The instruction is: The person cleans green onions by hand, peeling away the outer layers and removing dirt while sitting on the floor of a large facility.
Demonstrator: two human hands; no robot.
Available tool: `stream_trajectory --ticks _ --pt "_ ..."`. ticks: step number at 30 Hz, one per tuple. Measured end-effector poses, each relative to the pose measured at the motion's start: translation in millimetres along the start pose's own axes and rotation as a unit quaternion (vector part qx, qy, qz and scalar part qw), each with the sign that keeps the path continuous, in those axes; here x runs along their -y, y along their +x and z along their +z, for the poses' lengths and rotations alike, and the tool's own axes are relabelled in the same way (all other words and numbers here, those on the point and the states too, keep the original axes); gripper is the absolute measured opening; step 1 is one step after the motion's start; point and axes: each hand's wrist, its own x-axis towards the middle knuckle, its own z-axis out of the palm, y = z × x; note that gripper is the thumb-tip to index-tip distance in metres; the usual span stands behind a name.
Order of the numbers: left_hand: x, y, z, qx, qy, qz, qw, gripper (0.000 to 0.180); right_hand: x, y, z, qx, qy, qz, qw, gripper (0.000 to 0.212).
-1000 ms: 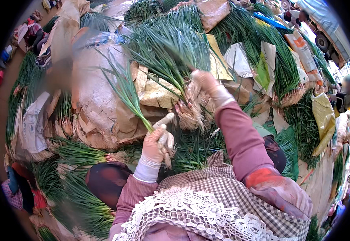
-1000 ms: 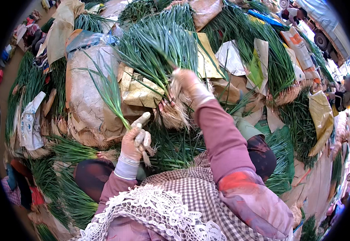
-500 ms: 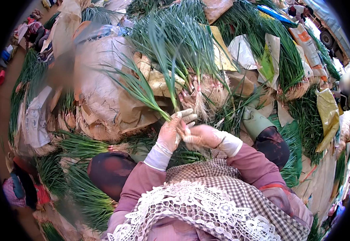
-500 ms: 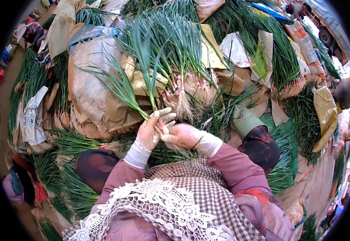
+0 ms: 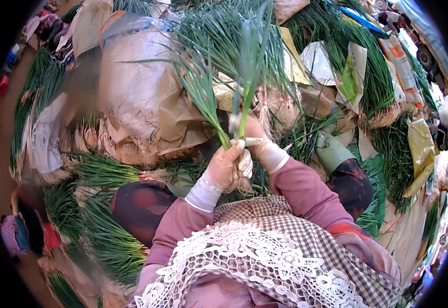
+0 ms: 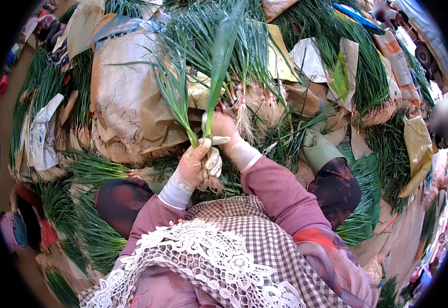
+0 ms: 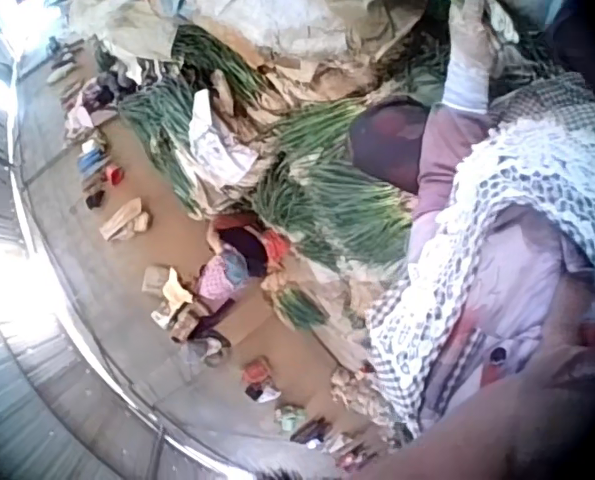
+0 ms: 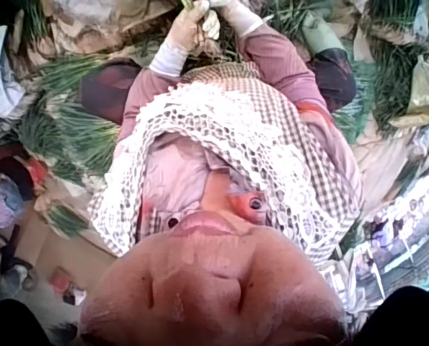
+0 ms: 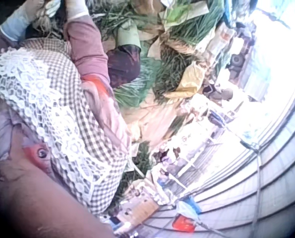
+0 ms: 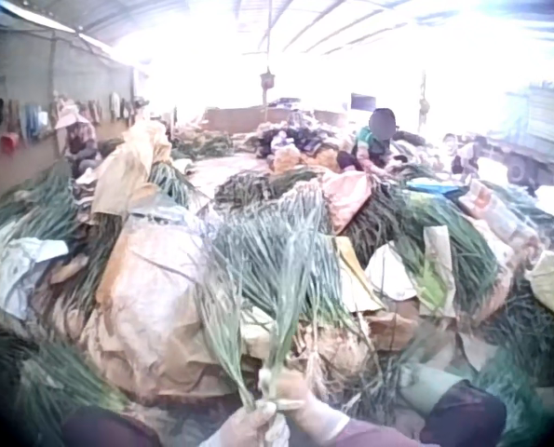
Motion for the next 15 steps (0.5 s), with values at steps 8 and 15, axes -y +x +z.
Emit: stream_trajectory --ticks 8,15 --pt "4 -1 15 -0.127 0.219 -0.031 0.967 0.028 -39 -4 -73 0.079 -0.749 0.205 0.626 0.033" --pt "26 13 -19 -0.216 0.446 0.029 0.868 0.030 52 -43 -27 -0.159 -0.453 -0.094 0.872 0.039"
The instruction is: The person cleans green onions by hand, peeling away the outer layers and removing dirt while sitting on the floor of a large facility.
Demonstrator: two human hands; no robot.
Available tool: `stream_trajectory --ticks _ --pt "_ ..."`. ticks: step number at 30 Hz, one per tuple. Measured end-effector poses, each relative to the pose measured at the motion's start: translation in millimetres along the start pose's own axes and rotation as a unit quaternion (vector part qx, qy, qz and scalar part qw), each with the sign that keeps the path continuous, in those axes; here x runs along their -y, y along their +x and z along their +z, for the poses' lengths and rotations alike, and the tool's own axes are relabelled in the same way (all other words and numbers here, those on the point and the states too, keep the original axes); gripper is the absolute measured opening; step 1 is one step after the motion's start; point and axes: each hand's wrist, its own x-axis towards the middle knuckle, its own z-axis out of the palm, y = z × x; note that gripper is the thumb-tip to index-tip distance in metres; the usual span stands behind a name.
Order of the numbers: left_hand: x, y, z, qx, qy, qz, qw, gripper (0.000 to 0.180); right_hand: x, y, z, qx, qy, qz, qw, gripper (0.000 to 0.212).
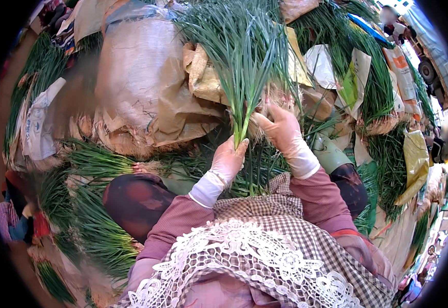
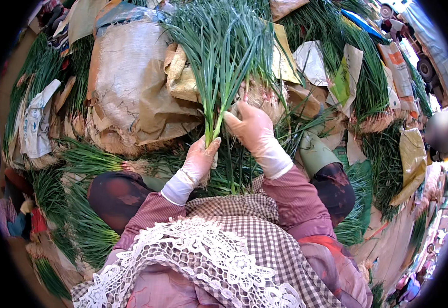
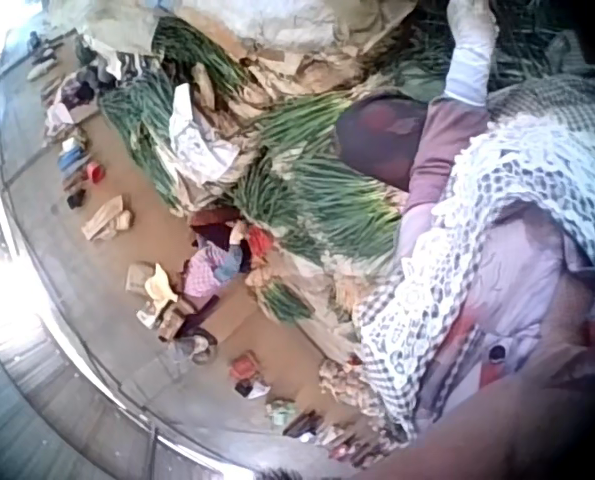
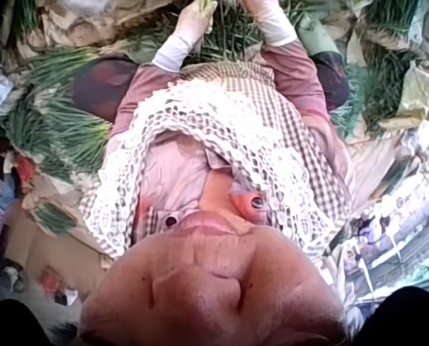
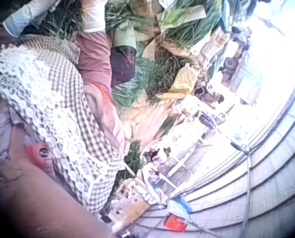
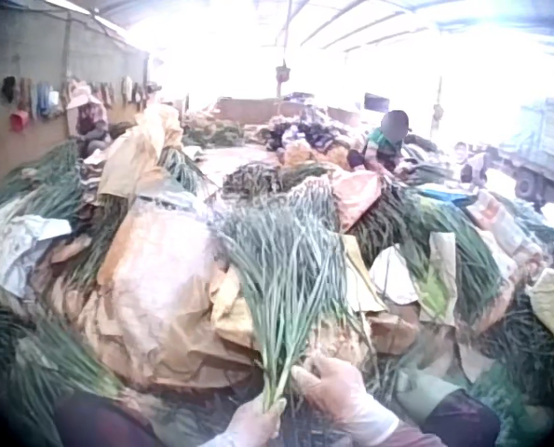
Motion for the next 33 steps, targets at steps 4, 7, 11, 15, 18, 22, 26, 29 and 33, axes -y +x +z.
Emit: stream_trajectory --ticks 4,7,11,15,18,22,26,29,33 --pt "-3 -2 8 -0.001 0.168 0.048 0.985 0.034 34 4 27 -0.025 -0.246 -0.065 0.967 0.040" --pt "-2 0 7 0.098 -0.197 -0.067 0.973 0.022 8 14 27 -0.076 -0.186 -0.075 0.977 0.029" --pt "-21 -9 9 0.149 -0.422 -0.169 0.878 0.016 -29 8 38 -0.176 -0.172 -0.122 0.962 0.025" --pt "-25 -8 12 0.105 -0.453 -0.178 0.867 0.021 -30 17 42 -0.228 -0.216 -0.140 0.939 0.017" --pt "-45 -22 7 0.163 -0.419 -0.139 0.882 0.034 -112 64 10 -0.350 -0.332 -0.167 0.860 0.011" --pt "-43 -24 -3 0.081 -0.351 -0.031 0.932 0.033 -162 63 -15 -0.184 -0.407 -0.016 0.895 0.013" --pt "-32 -10 -9 0.022 -0.254 -0.022 0.967 0.032 -129 -17 8 0.070 -0.268 0.022 0.961 0.032" --pt "-20 -6 2 0.004 -0.153 -0.043 0.987 0.032 -56 -3 6 0.070 0.078 0.063 0.992 0.043" --pt "-10 -3 12 0.024 -0.122 -0.058 0.991 0.019 15 18 32 0.076 -0.026 -0.006 0.997 0.041"
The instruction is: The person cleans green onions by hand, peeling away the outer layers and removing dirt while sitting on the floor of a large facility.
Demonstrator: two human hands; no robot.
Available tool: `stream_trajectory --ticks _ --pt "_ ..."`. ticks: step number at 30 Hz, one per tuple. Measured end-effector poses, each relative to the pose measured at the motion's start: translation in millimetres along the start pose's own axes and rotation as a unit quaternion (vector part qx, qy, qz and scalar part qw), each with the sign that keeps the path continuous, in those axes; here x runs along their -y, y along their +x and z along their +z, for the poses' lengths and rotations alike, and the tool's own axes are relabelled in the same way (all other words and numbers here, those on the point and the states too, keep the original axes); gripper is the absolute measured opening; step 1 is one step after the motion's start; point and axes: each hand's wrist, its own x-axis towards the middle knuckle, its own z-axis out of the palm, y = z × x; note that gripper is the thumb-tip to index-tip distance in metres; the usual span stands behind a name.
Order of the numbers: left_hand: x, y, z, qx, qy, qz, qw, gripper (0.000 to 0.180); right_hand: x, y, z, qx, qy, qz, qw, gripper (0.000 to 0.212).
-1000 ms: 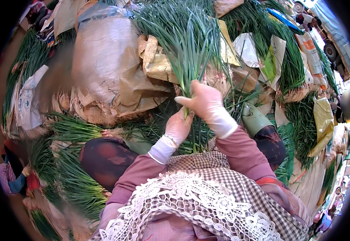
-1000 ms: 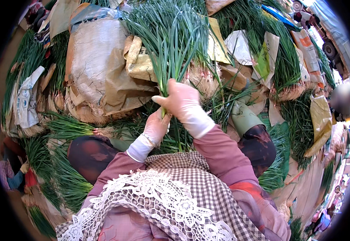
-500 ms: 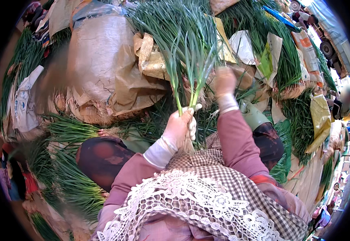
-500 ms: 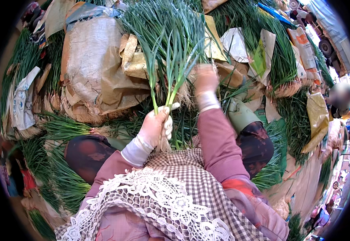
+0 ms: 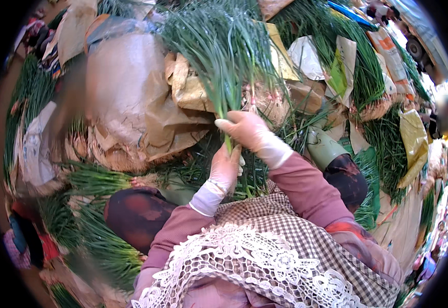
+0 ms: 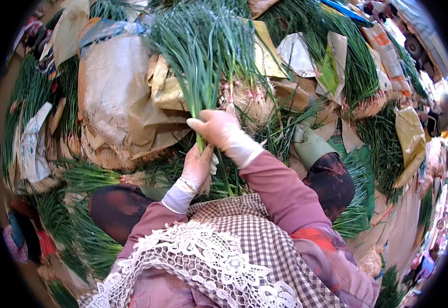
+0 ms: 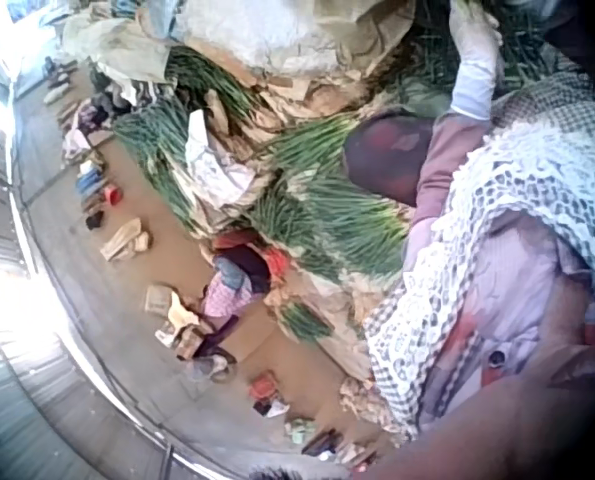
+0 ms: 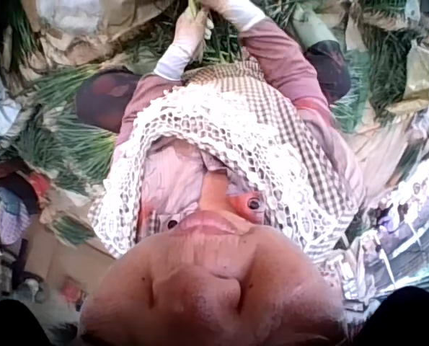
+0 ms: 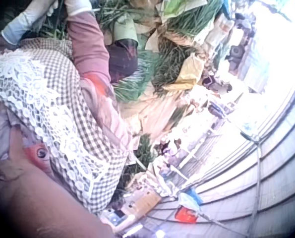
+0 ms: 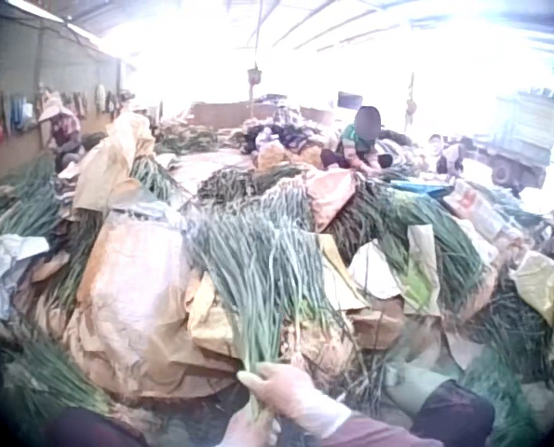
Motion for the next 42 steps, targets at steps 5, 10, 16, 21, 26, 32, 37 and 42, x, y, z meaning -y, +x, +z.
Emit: stream_trajectory --ticks 5,10,16,21,26,32,37,42 --pt "-18 -3 -10 0.056 -0.306 -0.107 0.944 0.011 3 15 12 -0.146 -0.225 -0.231 0.935 0.026" --pt "-50 -32 0 0.101 -0.376 0.015 0.921 0.037 -132 52 -17 -0.353 -0.084 -0.001 0.932 0.026" --pt "-45 2 -31 0.056 -0.347 0.093 0.931 0.037 -185 -10 -11 0.173 -0.087 0.260 0.946 0.040" --pt "-2 19 -30 0.039 -0.441 -0.127 0.888 0.033 -90 23 -34 -0.074 0.048 0.148 0.985 0.039" --pt "-13 12 -37 0.159 -0.444 -0.056 0.880 0.028 -67 57 -35 -0.029 -0.150 0.088 0.984 0.041" --pt "-9 26 -31 0.006 -0.454 -0.074 0.888 0.029 -18 -16 -29 -0.011 -0.149 -0.076 0.986 0.034" --pt "-2 19 -14 -0.014 -0.402 -0.089 0.911 0.031 -75 -10 25 0.019 0.299 0.013 0.954 0.042" --pt "-15 2 -5 0.047 -0.507 -0.078 0.857 0.024 -43 15 71 -0.025 0.493 0.037 0.869 0.033"
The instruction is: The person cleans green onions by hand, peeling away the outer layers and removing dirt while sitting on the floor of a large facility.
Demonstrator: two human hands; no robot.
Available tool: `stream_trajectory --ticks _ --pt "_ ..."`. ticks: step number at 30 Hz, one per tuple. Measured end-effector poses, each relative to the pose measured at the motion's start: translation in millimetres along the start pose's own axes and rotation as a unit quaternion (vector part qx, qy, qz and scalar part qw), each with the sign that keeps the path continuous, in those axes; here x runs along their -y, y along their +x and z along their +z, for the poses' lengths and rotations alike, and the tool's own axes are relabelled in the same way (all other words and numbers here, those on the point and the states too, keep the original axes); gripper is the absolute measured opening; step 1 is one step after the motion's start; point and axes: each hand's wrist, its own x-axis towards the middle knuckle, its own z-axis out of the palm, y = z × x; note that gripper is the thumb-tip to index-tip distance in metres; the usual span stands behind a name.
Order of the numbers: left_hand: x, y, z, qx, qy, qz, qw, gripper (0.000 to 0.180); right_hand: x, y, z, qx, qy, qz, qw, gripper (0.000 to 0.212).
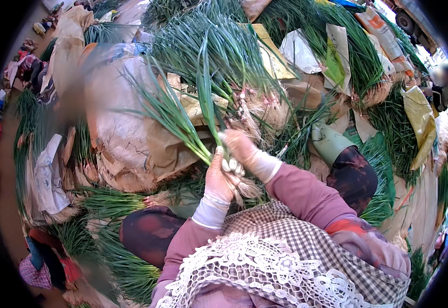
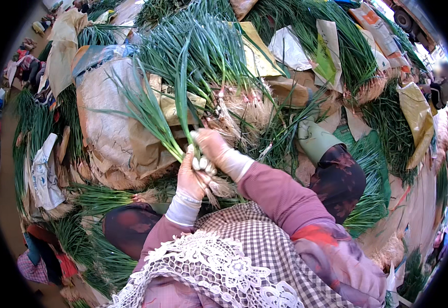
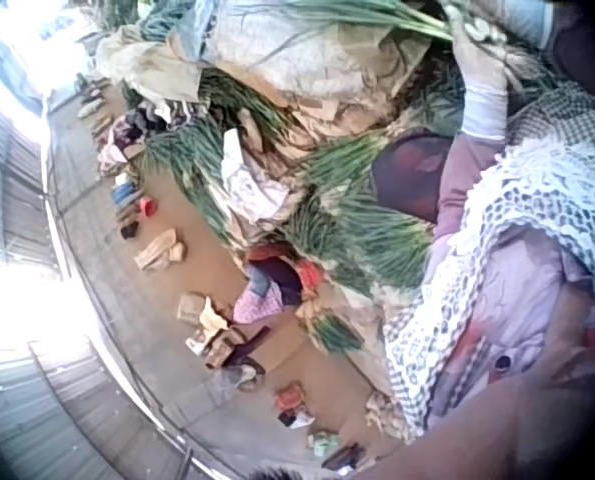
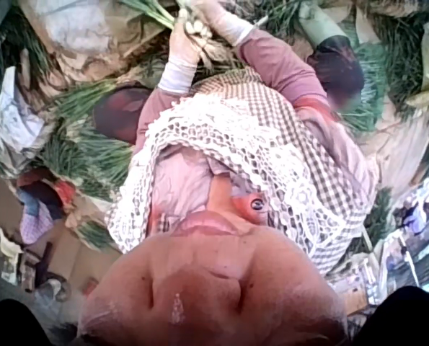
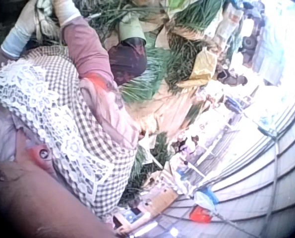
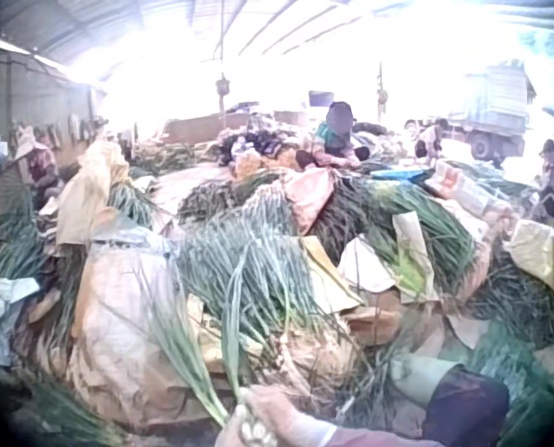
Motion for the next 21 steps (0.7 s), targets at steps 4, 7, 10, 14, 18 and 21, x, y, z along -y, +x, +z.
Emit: stream_trajectory --ticks 4,7,10,14,18,21 --pt "-18 -18 27 0.038 -0.012 0.040 0.998 0.050 -2 -5 -10 0.231 -0.644 0.080 0.725 0.035" --pt "-33 -11 14 0.002 -0.005 0.082 0.997 0.037 -28 -1 -20 0.474 -0.557 0.107 0.674 0.036" --pt "-34 8 -12 0.024 0.008 0.030 0.999 0.034 4 35 -56 0.001 -0.581 -0.182 0.793 0.039" --pt "-12 8 -14 0.066 0.065 -0.033 0.995 0.043 79 65 -67 -0.190 -0.520 0.042 0.832 0.032" --pt "-29 7 -16 0.125 0.049 0.021 0.991 0.025 81 69 -65 -0.151 -0.522 0.004 0.840 0.030" --pt "-37 11 -6 -0.044 0.060 0.077 0.994 0.026 98 25 -60 -0.133 -0.430 -0.037 0.892 0.027"
